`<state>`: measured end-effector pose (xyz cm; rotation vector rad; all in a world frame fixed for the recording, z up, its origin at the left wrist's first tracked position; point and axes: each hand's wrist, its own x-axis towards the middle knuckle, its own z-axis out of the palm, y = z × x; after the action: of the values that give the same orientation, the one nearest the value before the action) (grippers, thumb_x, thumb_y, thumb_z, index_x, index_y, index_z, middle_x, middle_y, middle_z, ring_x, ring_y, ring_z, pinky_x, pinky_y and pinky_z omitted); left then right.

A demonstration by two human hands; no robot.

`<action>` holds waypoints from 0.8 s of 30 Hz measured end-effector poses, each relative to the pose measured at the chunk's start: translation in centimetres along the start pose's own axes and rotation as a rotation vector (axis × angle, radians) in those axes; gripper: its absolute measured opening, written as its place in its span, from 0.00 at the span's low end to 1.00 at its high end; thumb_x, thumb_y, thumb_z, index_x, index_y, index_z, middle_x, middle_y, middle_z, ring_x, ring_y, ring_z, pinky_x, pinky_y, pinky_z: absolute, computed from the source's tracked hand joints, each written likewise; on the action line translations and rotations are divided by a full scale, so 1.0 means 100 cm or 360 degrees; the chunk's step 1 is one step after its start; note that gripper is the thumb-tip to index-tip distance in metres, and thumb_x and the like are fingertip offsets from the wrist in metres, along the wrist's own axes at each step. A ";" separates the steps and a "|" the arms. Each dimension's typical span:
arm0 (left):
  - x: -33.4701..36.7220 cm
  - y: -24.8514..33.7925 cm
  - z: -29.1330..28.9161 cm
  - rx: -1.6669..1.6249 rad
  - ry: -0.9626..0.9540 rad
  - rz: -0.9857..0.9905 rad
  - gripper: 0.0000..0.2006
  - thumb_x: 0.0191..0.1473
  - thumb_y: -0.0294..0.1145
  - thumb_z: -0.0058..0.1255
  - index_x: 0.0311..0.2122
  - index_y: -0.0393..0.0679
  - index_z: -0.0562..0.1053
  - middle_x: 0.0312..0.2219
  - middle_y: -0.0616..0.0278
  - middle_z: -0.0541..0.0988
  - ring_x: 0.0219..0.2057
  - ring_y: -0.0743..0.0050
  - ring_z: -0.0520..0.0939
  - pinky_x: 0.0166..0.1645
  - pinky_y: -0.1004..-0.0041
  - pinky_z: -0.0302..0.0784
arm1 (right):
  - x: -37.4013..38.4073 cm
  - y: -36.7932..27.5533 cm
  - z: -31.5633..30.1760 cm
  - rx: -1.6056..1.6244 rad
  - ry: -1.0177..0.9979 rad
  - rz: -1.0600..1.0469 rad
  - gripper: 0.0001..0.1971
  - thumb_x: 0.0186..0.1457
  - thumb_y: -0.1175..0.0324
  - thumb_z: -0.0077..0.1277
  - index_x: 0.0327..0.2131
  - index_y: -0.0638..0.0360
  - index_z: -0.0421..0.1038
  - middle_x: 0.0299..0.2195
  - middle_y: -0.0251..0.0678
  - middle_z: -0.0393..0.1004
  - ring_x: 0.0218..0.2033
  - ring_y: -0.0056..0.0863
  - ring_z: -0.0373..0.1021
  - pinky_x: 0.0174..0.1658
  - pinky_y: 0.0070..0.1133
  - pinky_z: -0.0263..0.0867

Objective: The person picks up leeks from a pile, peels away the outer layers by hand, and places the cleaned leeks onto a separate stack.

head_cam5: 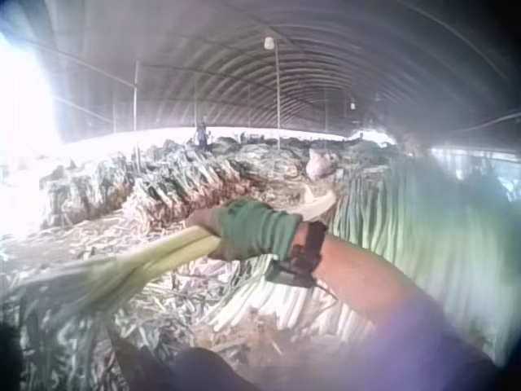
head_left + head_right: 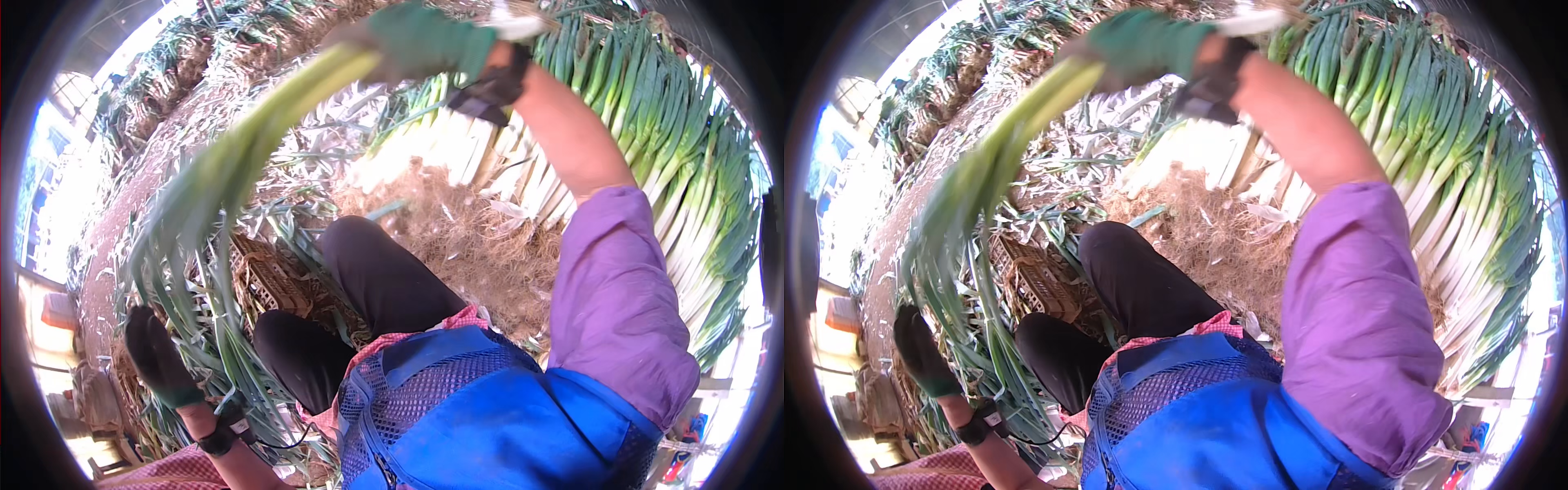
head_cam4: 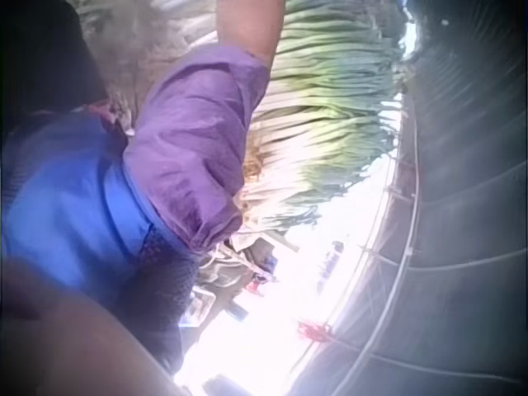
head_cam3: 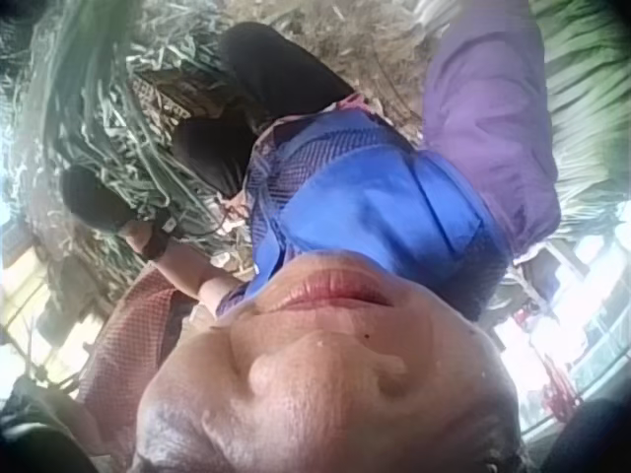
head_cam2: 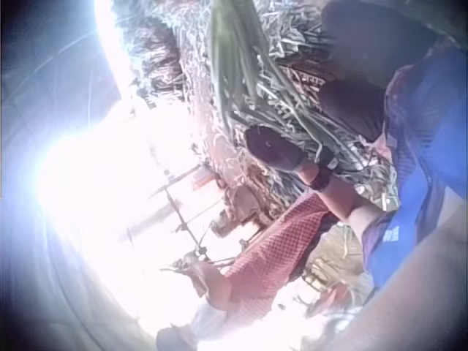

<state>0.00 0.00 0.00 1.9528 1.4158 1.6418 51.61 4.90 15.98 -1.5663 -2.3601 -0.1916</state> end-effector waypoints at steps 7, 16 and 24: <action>-0.015 -0.046 -0.002 -0.0275 0.0054 -0.0325 0.16 0.59 0.28 0.49 0.52 0.36 0.69 0.47 0.60 0.75 0.48 0.74 0.74 0.54 0.73 0.69 | -0.077 0.105 0.007 0.0114 0.0487 0.1137 0.36 0.47 0.54 0.58 0.56 0.57 0.55 0.50 0.50 0.66 0.51 0.43 0.65 0.54 0.30 0.60; -0.043 -0.077 0.040 -0.0343 -0.0174 -0.0734 0.18 0.57 0.29 0.53 0.52 0.37 0.70 0.45 0.62 0.76 0.45 0.79 0.75 0.50 0.77 0.70 | -0.149 0.235 0.212 0.0751 0.0794 0.2288 0.48 0.42 0.51 0.63 0.58 0.75 0.50 0.54 0.54 0.64 0.54 0.38 0.66 0.56 0.27 0.60; -0.067 -0.098 0.028 -0.0308 -0.0193 -0.0995 0.15 0.58 0.29 0.50 0.49 0.37 0.71 0.42 0.63 0.76 0.44 0.76 0.75 0.51 0.76 0.69 | -0.138 0.224 0.228 0.0420 0.0636 0.2568 0.57 0.41 0.48 0.60 0.61 0.78 0.35 0.60 0.59 0.53 0.60 0.42 0.58 0.61 0.27 0.55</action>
<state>-2.05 0.97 -11.96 1.2923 1.5403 1.2843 73.17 7.92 -11.29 -2.3785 -0.3580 0.1620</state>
